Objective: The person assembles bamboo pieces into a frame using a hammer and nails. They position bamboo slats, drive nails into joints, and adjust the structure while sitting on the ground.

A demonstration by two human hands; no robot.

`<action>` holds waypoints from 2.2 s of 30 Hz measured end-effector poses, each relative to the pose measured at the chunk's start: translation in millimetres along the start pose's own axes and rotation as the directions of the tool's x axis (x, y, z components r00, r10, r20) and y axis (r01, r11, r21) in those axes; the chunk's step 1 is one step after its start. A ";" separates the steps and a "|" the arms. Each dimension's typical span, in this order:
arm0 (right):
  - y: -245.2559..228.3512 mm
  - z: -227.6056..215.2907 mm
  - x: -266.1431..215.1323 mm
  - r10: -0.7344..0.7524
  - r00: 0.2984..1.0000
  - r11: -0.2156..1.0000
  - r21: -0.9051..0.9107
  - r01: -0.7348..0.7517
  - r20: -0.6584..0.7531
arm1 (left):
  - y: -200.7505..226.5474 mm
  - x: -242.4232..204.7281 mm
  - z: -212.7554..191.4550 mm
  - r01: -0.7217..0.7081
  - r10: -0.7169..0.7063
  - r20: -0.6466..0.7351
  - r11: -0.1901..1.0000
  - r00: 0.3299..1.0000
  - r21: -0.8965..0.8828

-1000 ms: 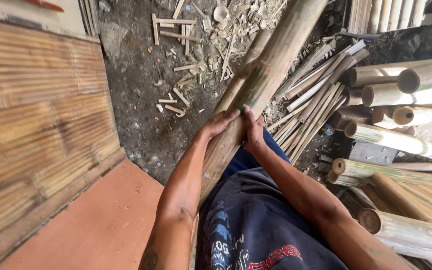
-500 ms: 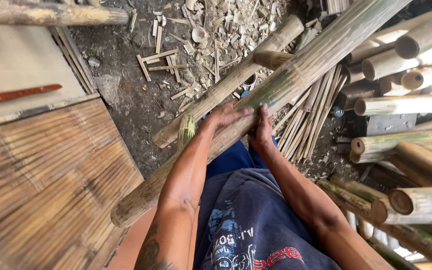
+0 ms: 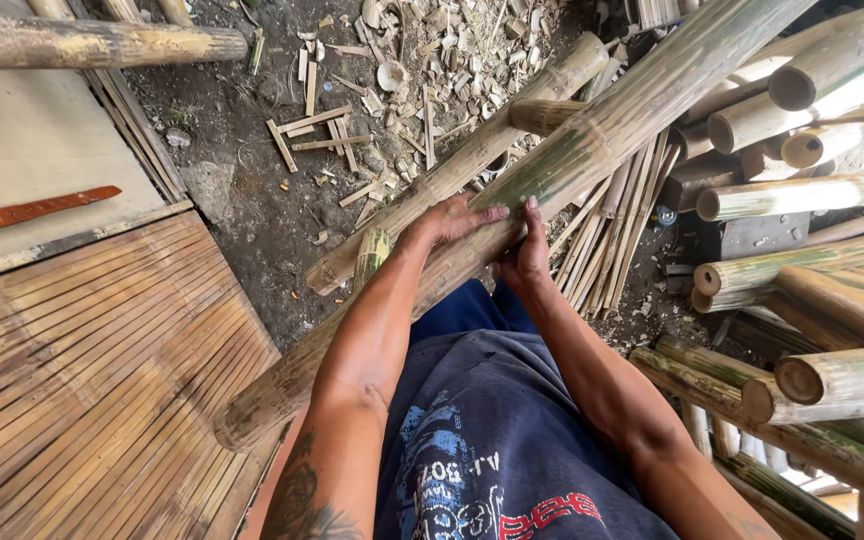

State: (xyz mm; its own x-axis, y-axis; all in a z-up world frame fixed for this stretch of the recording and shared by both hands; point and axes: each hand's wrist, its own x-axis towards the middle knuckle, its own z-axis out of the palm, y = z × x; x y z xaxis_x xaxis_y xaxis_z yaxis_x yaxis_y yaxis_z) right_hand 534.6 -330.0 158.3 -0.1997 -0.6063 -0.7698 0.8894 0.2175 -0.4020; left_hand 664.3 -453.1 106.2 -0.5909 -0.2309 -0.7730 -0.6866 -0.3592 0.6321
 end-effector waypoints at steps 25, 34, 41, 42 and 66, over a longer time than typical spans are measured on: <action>-145.4 36.1 160.5 0.426 0.879 0.892 -0.261 -0.368 0.216 | 99.1 71.1 -30.0 0.123 -0.174 -0.360 0.979 0.917 -0.162; -147.4 65.1 186.9 0.417 0.903 0.854 -0.382 -0.353 0.098 | 92.3 88.3 -46.0 -0.093 -0.073 -0.383 0.913 0.921 -0.397; -119.0 95.2 196.8 0.424 0.903 0.822 -0.451 -0.347 0.077 | 47.8 94.2 -73.1 -0.076 -0.102 -0.301 0.847 0.948 -0.525; -114.2 100.0 197.8 0.432 0.899 0.820 -0.447 -0.358 0.071 | 42.8 93.1 -77.5 -0.068 -0.107 -0.277 0.829 0.955 -0.555; -162.0 318.3 205.3 -0.080 0.751 0.318 -0.697 0.643 0.656 | 195.4 7.4 -309.5 -0.645 0.327 -0.723 0.734 0.609 -0.212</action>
State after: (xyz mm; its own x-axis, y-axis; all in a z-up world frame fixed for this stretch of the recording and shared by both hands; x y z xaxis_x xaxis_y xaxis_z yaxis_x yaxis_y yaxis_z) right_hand 480.4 -733.2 223.2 0.0484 -0.9742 -0.2207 -0.1323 0.2127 -0.9681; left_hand 656.9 -804.9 207.5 -0.2779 -0.9116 -0.3029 -0.0331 -0.3060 0.9514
